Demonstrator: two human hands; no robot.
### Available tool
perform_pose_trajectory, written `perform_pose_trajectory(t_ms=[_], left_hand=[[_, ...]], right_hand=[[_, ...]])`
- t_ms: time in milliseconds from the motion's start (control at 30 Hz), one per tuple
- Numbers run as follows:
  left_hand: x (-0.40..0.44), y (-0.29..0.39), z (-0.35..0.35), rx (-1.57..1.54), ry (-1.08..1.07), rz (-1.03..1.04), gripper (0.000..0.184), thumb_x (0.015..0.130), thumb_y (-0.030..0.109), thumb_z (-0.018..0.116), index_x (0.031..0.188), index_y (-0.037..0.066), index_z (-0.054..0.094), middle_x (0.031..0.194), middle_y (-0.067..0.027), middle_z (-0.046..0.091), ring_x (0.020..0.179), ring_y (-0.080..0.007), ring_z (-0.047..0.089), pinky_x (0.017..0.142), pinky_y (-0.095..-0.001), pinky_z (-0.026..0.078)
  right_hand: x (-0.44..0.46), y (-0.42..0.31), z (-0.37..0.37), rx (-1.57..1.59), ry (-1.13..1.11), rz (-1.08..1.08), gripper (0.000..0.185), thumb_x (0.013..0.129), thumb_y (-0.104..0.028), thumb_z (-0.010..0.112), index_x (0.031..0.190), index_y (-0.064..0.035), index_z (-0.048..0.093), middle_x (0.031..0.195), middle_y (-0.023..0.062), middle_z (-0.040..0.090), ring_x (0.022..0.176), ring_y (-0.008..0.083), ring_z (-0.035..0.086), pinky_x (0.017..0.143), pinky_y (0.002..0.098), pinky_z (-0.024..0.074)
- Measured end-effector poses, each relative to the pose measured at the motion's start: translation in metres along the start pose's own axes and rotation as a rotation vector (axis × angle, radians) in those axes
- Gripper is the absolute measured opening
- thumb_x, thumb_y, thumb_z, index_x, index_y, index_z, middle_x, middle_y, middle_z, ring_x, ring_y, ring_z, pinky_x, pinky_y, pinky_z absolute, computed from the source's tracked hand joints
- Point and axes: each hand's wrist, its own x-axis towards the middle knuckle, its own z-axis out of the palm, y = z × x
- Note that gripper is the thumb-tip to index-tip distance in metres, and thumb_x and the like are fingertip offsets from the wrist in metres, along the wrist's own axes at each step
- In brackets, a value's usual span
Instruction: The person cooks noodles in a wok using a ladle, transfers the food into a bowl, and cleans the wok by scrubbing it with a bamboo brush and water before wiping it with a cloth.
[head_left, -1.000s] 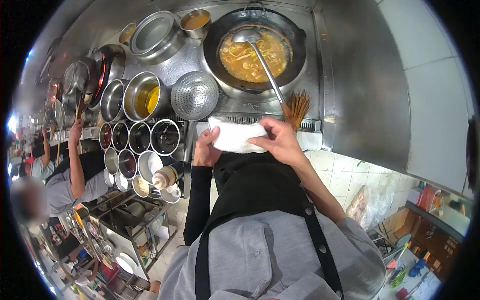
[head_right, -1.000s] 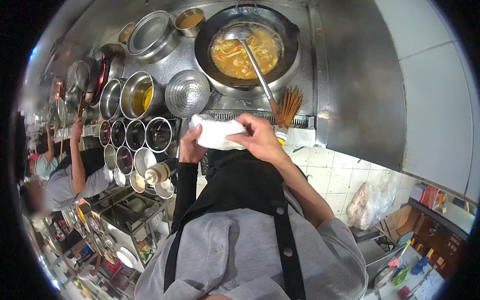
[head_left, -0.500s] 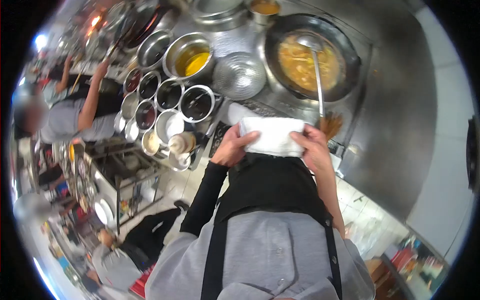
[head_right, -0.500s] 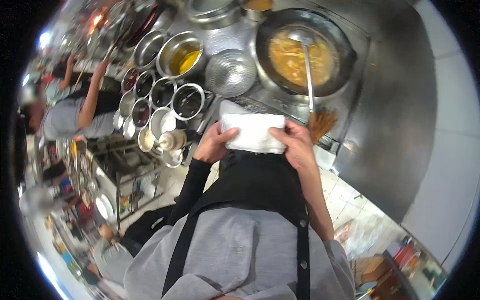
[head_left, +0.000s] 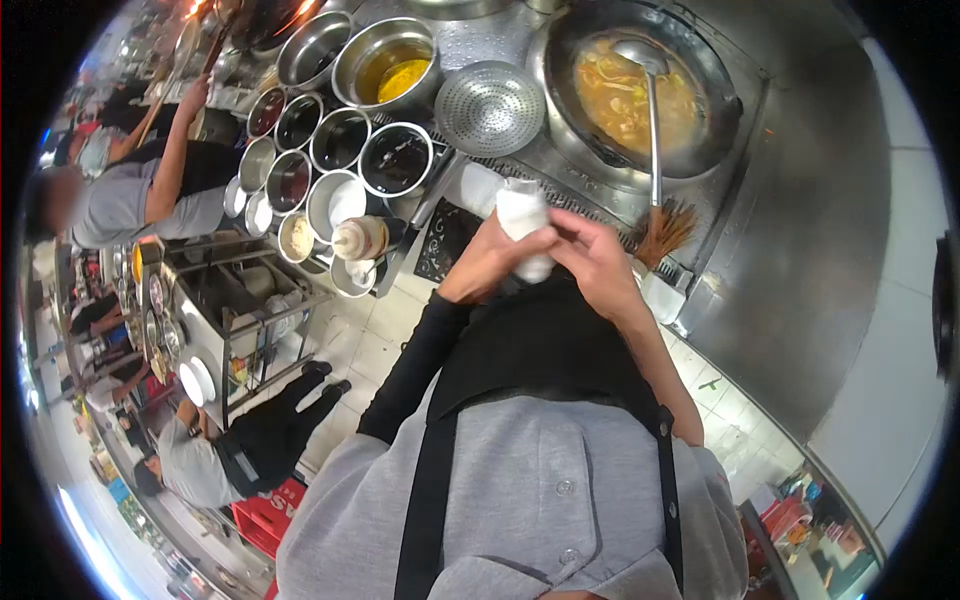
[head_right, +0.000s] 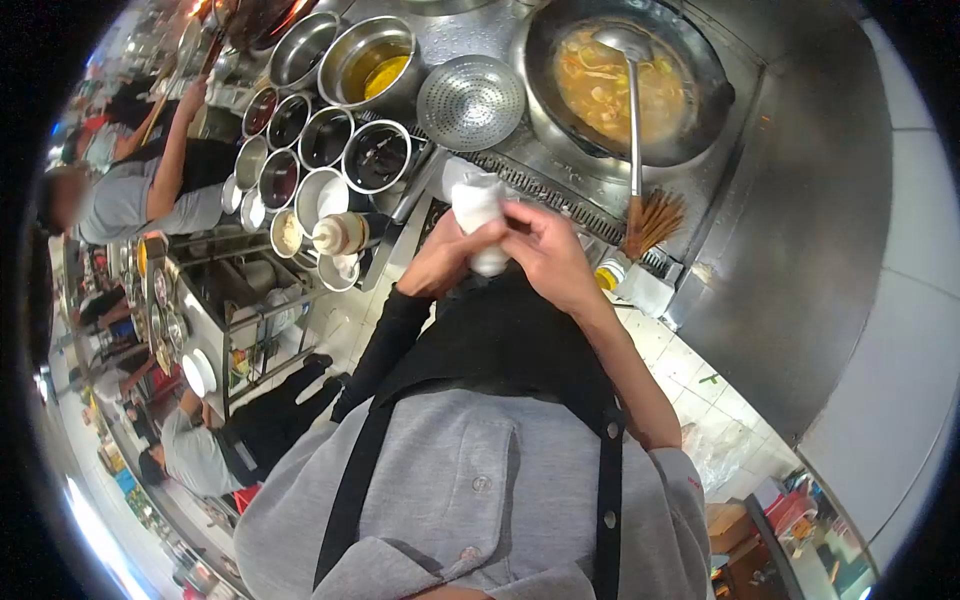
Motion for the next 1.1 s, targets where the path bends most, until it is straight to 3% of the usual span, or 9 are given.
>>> perform_pose_trajectory(t_ms=[100, 200, 333, 500, 733, 833, 933, 1033, 1100], left_hand=[[0.001, 0.009, -0.005, -0.148, -0.015, -0.232, 0.044, 0.096, 0.03, 0.076, 0.126, 0.001, 0.063, 0.112, -0.008, 0.069, 0.106, -0.0167, 0.064, 0.09, -0.0342, 0.053], [0.007, -0.003, -0.007, -0.056, -0.018, -0.172, 0.046, 0.096, 0.033, 0.075, 0.125, 0.0, 0.061, 0.105, -0.0063, 0.067, 0.095, -0.0163, 0.065, 0.083, -0.033, 0.055], [0.004, -0.002, -0.008, -0.215, -0.076, -0.104, 0.051, 0.097, 0.036, 0.075, 0.127, -0.002, 0.058, 0.107, -0.0076, 0.066, 0.091, -0.0165, 0.066, 0.078, -0.0359, 0.058], [0.003, -0.005, -0.011, -0.083, -0.034, -0.104, 0.047, 0.092, 0.036, 0.079, 0.118, 0.001, 0.064, 0.108, -0.0069, 0.067, 0.099, -0.0155, 0.061, 0.086, -0.0335, 0.051], [0.045, -0.024, -0.019, 0.306, -0.115, 0.025, 0.05, 0.09, 0.032, 0.081, 0.123, 0.0, 0.062, 0.11, -0.0073, 0.07, 0.099, -0.0159, 0.063, 0.089, -0.0339, 0.051], [0.049, -0.019, -0.015, 0.261, -0.092, 0.021, 0.054, 0.089, 0.034, 0.082, 0.126, 0.002, 0.06, 0.106, -0.0051, 0.069, 0.098, -0.0162, 0.062, 0.088, -0.0345, 0.052], [0.047, -0.015, -0.02, 0.272, -0.137, -0.052, 0.058, 0.089, 0.035, 0.082, 0.131, 0.004, 0.056, 0.107, -0.0065, 0.067, 0.094, -0.015, 0.063, 0.086, -0.0328, 0.053], [0.045, -0.032, -0.018, 0.027, -0.005, -0.119, 0.053, 0.091, 0.029, 0.079, 0.131, 0.002, 0.057, 0.104, -0.0085, 0.069, 0.098, -0.0188, 0.065, 0.086, -0.0345, 0.054], [0.048, -0.033, -0.02, -0.071, -0.05, -0.275, 0.054, 0.093, 0.029, 0.077, 0.133, 0.0, 0.056, 0.11, -0.0128, 0.068, 0.099, -0.0224, 0.067, 0.083, -0.0374, 0.058]], right_hand=[[-0.003, -0.014, -0.019, -0.025, -0.152, 0.074, 0.04, 0.105, -0.018, 0.061, 0.139, 0.0016, 0.061, 0.119, 0.0081, 0.072, 0.109, 0.0135, 0.064, 0.098, 0.0304, 0.0501], [0.01, -0.025, -0.054, -0.673, 0.143, -0.128, 0.038, 0.105, -0.02, 0.06, 0.139, -0.002, 0.062, 0.13, 0.0124, 0.07, 0.115, 0.0197, 0.066, 0.101, 0.0323, 0.0496], [0.026, 0.067, -0.166, -1.599, 0.538, -0.071, 0.063, 0.094, -0.029, 0.07, 0.14, 0.0102, 0.051, 0.138, 0.0324, 0.057, 0.13, 0.0477, 0.052, 0.111, 0.053, 0.0398], [0.036, 0.095, -0.186, -1.363, 0.393, 0.171, 0.065, 0.091, -0.027, 0.074, 0.137, 0.0121, 0.049, 0.127, 0.038, 0.06, 0.121, 0.0498, 0.058, 0.103, 0.0526, 0.0456], [0.067, 0.109, -0.188, -1.316, 0.681, 0.187, 0.036, 0.087, -0.023, 0.076, 0.107, 0.0046, 0.064, 0.1, 0.031, 0.071, 0.098, 0.0532, 0.067, 0.087, 0.0571, 0.0519], [0.06, 0.115, -0.193, -1.232, 0.679, -0.046, 0.025, 0.088, -0.02, 0.067, 0.097, 0.0035, 0.068, 0.085, 0.0306, 0.07, 0.084, 0.0501, 0.069, 0.073, 0.0558, 0.0533], [0.027, 0.08, -0.166, -0.966, 0.731, 0.058, 0.016, 0.082, -0.007, 0.065, 0.093, 0.0042, 0.065, 0.07, 0.0189, 0.064, 0.066, 0.031, 0.066, 0.067, 0.048, 0.0523], [0.01, 0.033, -0.14, -0.607, 0.766, 0.23, 0.018, 0.085, -0.008, 0.067, 0.099, 0.0036, 0.063, 0.07, 0.0174, 0.063, 0.061, 0.0316, 0.066, 0.061, 0.0456, 0.0531], [0.021, 0.067, -0.193, -0.873, 0.734, -0.145, 0.019, 0.09, -0.008, 0.064, 0.104, 0.0038, 0.06, 0.07, 0.0186, 0.064, 0.051, 0.0316, 0.065, 0.05, 0.0434, 0.0532]])
